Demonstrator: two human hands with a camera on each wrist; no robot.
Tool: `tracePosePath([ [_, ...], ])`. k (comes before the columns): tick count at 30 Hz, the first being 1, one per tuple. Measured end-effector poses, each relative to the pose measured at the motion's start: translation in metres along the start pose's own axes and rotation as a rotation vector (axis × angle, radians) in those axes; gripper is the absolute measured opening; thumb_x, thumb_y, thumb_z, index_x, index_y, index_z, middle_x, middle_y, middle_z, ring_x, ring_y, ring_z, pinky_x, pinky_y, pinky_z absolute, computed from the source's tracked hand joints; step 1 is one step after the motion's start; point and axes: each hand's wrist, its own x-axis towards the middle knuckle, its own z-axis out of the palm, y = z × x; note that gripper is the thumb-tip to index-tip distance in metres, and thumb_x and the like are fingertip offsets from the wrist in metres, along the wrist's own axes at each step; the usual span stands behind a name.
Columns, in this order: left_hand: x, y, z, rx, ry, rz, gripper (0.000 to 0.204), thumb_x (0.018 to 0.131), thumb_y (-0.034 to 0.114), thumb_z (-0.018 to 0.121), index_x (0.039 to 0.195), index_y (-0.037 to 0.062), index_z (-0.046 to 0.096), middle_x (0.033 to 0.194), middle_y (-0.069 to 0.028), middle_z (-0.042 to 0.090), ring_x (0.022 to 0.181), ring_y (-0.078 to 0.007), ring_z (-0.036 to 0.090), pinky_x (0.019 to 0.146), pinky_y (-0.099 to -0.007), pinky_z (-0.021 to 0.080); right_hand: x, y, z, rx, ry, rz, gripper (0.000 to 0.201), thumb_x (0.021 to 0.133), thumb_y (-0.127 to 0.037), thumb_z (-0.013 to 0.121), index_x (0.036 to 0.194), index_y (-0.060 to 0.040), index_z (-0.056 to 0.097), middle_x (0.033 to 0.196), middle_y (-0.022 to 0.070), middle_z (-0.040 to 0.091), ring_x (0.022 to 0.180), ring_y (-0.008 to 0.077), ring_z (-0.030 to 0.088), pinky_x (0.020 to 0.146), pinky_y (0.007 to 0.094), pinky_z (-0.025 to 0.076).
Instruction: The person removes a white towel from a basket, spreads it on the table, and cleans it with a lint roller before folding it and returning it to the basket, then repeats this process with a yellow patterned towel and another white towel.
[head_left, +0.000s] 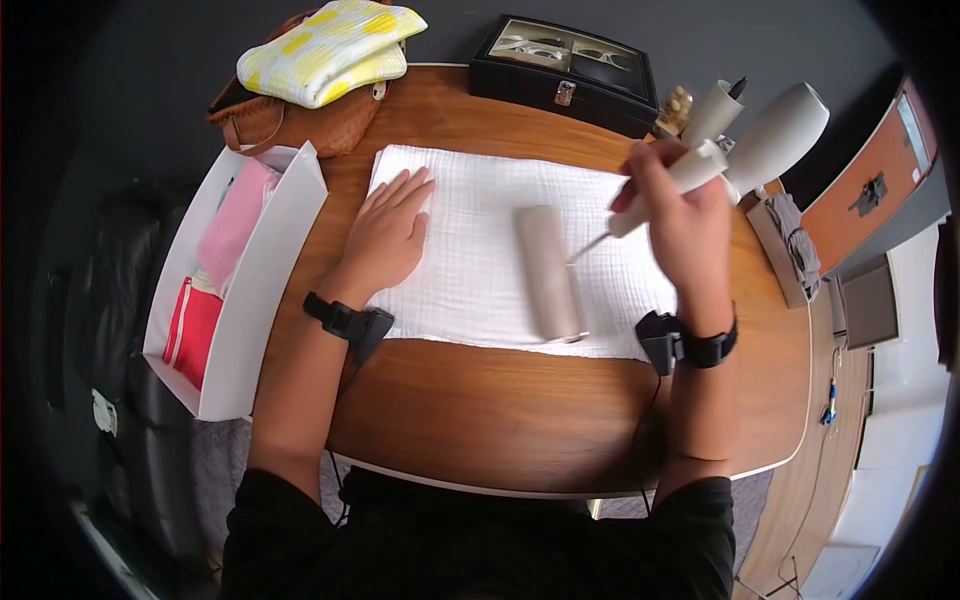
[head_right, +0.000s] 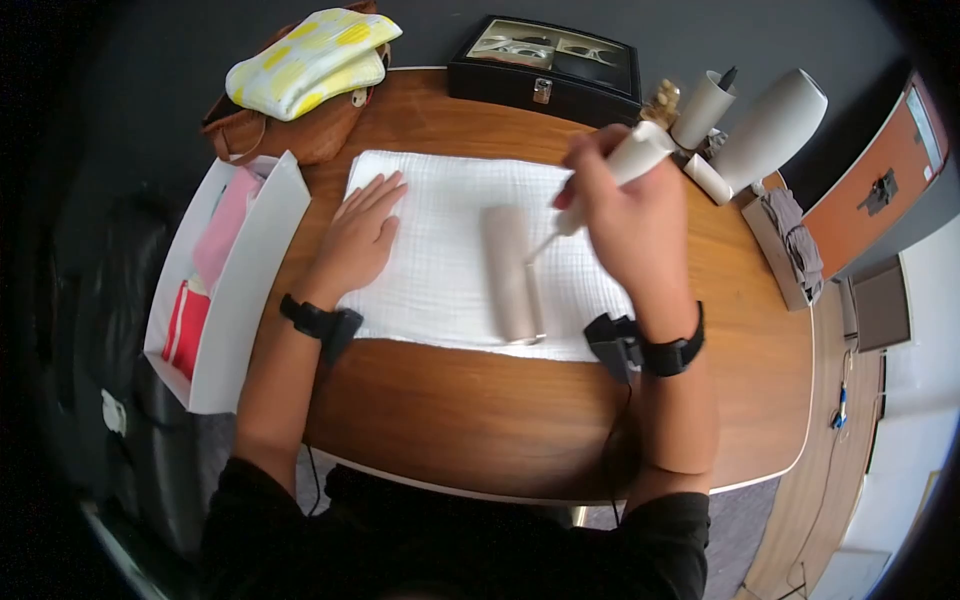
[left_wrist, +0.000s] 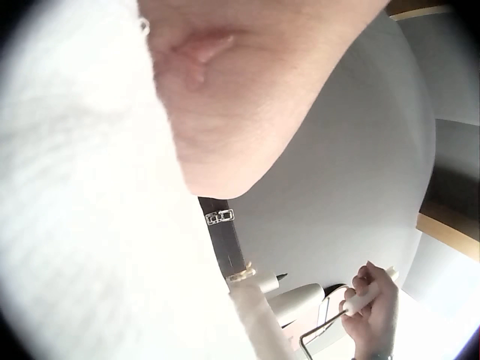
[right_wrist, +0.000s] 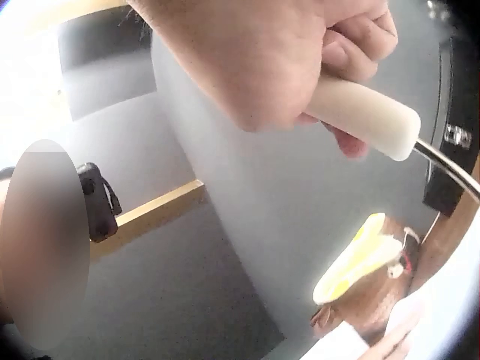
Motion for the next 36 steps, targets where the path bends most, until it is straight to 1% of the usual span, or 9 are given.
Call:
tracePosePath([
  [3,0.000,-0.002,0.001,0.006,0.003,0.004,0.043,0.110,0.015,0.054,0.151,0.0037,0.059,0.167,-0.0132,0.051,0.159,-0.0322,0.042,0.132,-0.0500,0.029,0.010,-0.003,-0.026,-0.297,0.082,-0.027,0.031,0.107,-0.027,0.067,0.092,-0.0004,0.072,0.069,0.0056,0.070,0.064,0.0146,0.072,0.061,0.0313,0.054],
  [5,0.000,-0.003,0.002,0.010,-0.008,0.002,0.044,0.110,0.014,0.054,0.152,0.0035,0.058,0.168,-0.0132,0.050,0.159,-0.0322,0.041,0.132,-0.0496,0.029,0.012,-0.005,-0.035,-0.391,0.106,0.012,0.024,0.108,-0.023,0.067,0.100,-0.0010,0.072,0.077,0.0034,0.071,0.064,0.0106,0.065,0.060,0.0279,0.048],
  [8,0.001,0.000,0.000,0.012,-0.025,-0.008,0.045,0.110,0.012,0.053,0.154,0.0034,0.057,0.169,-0.0134,0.049,0.160,-0.0324,0.040,0.132,-0.0493,0.028,0.012,0.002,-0.039,-0.393,0.086,0.003,0.025,0.108,-0.024,0.068,0.099,-0.0010,0.071,0.077,0.0030,0.070,0.064,0.0100,0.064,0.060,0.0278,0.049],
  [11,0.002,-0.001,0.001,0.010,-0.022,-0.005,0.044,0.109,0.014,0.054,0.151,0.0038,0.059,0.169,-0.0138,0.049,0.159,-0.0329,0.041,0.132,-0.0502,0.029,0.006,0.002,-0.020,-0.177,0.043,-0.074,0.030,0.107,-0.028,0.071,0.095,-0.0003,0.072,0.070,0.0034,0.069,0.062,0.0109,0.066,0.060,0.0294,0.050],
  [16,0.002,-0.001,0.000,0.002,-0.030,-0.005,0.045,0.108,0.013,0.055,0.152,0.0038,0.059,0.169,-0.0138,0.049,0.159,-0.0337,0.041,0.132,-0.0503,0.029,-0.001,0.008,0.006,0.259,-0.145,0.053,0.029,0.108,-0.027,0.069,0.090,-0.0038,0.071,0.072,0.0031,0.071,0.067,0.0106,0.065,0.064,0.0278,0.050],
  [20,0.003,0.000,-0.002,-0.001,-0.039,-0.006,0.045,0.108,0.013,0.055,0.152,0.0037,0.059,0.169,-0.0138,0.049,0.159,-0.0331,0.041,0.132,-0.0500,0.029,-0.008,0.013,0.033,0.297,-0.267,0.267,0.028,0.110,-0.023,0.065,0.091,-0.0037,0.070,0.075,0.0028,0.074,0.076,0.0099,0.065,0.072,0.0269,0.050],
  [27,0.000,0.000,0.000,0.007,0.006,0.010,0.044,0.109,0.014,0.054,0.152,0.0034,0.059,0.167,-0.0142,0.051,0.158,-0.0322,0.042,0.132,-0.0497,0.029,-0.002,0.009,0.012,0.188,-0.088,0.056,0.027,0.109,-0.022,0.065,0.093,-0.0001,0.069,0.070,0.0050,0.069,0.065,0.0130,0.068,0.062,0.0287,0.053],
  [33,0.000,-0.002,0.000,-0.007,-0.008,0.007,0.045,0.109,0.011,0.054,0.153,0.0022,0.058,0.168,-0.0147,0.049,0.159,-0.0344,0.040,0.132,-0.0495,0.029,0.018,0.006,-0.048,-0.248,0.072,0.013,0.027,0.109,-0.025,0.066,0.093,-0.0026,0.068,0.069,0.0025,0.065,0.063,0.0105,0.064,0.060,0.0290,0.049],
  [36,-0.001,-0.001,0.000,-0.005,-0.019,-0.012,0.045,0.109,0.011,0.054,0.153,0.0024,0.058,0.168,-0.0145,0.050,0.160,-0.0340,0.039,0.132,-0.0494,0.029,0.023,0.011,-0.064,-0.367,0.059,0.002,0.027,0.108,-0.026,0.067,0.096,-0.0022,0.070,0.069,0.0023,0.064,0.064,0.0108,0.063,0.061,0.0303,0.048],
])
